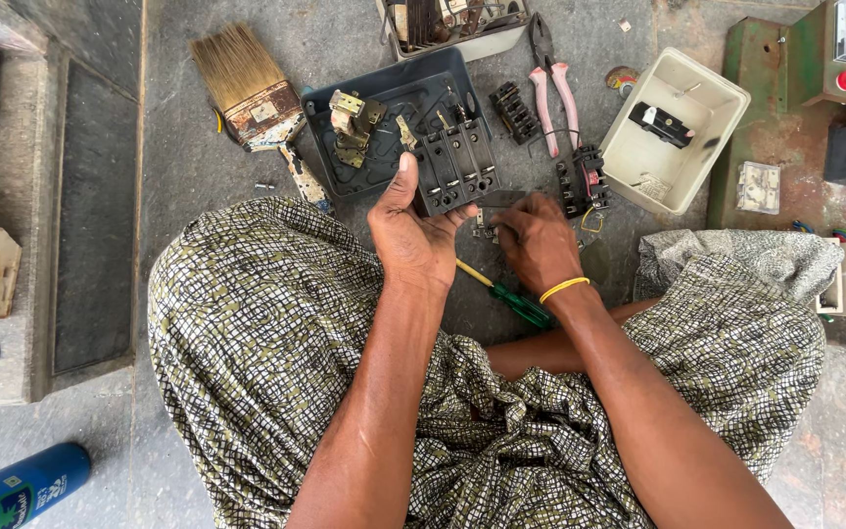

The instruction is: The person disassembles an electrical component by hand and using a screwdriver, removing small screws and internal parts.

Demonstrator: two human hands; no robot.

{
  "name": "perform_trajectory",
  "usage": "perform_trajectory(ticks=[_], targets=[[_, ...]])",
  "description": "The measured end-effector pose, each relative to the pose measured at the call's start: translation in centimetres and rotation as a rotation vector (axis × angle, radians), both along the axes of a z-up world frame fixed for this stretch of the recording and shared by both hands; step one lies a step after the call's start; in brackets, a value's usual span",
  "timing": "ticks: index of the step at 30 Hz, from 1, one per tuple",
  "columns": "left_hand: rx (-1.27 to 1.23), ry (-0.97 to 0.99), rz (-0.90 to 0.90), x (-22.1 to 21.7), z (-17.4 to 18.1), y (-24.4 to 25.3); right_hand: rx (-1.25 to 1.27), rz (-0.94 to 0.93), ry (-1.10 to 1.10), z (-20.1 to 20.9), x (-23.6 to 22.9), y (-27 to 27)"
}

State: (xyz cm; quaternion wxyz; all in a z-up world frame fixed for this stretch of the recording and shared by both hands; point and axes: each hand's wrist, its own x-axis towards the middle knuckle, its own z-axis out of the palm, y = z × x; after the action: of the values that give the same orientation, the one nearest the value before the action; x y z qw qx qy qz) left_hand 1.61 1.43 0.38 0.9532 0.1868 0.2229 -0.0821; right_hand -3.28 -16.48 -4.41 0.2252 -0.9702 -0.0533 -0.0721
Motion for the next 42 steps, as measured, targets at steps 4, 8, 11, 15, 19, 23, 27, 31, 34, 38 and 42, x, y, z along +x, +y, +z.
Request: perform_trajectory(ticks=[4,8,11,15,19,23,27,31,34,38,42], targets=[[0.003,0.003,-0.001,0.0,-0.1,0.0,-0.049,0.014,0.009,0.2,-0.8,0.0],[0.001,-0.03,0.004,0.0,-0.1,0.0,-0.012,-0.043,-0.02,-0.1,-0.9,-0.4],[0.013,-0.03,-0.001,-0.1,0.1,0.1,-0.018,-0.029,-0.027,-0.2,-0.8,-0.4],[-0.012,-0.051,0.002,-0.1,0.0,0.1,-0.106,0.021,-0.029,-0.4,-1.1,0.1],[0.001,-0.043,0.007,-0.1,0.2,0.1,-0.118,0.002,-0.03,-0.3,-1.2,-0.1],[0.032,0.004,0.004,-0.2,0.4,0.0,-0.108,0.004,-0.047,-0.4,-0.9,-0.1],[0.041,-0.011,0.0,-0.1,0.3,0.0,-0.109,-0.019,-0.025,-0.1,-0.2,0.6],[0.043,-0.004,0.0,-0.1,0.2,-0.1,-0.13,-0.017,-0.035,0.4,0.1,1.0],[0.04,-0.01,-0.001,-0.1,0.3,-0.1,-0.197,0.01,-0.073,0.5,0.4,1.3],[0.025,-0.031,-0.016,-0.2,0.3,0.0,-0.291,0.039,-0.07,0.1,0.9,1.3],[-0.035,-0.063,-0.041,-0.2,0.4,0.1,-0.33,0.108,-0.127,-1.0,1.1,0.9]])
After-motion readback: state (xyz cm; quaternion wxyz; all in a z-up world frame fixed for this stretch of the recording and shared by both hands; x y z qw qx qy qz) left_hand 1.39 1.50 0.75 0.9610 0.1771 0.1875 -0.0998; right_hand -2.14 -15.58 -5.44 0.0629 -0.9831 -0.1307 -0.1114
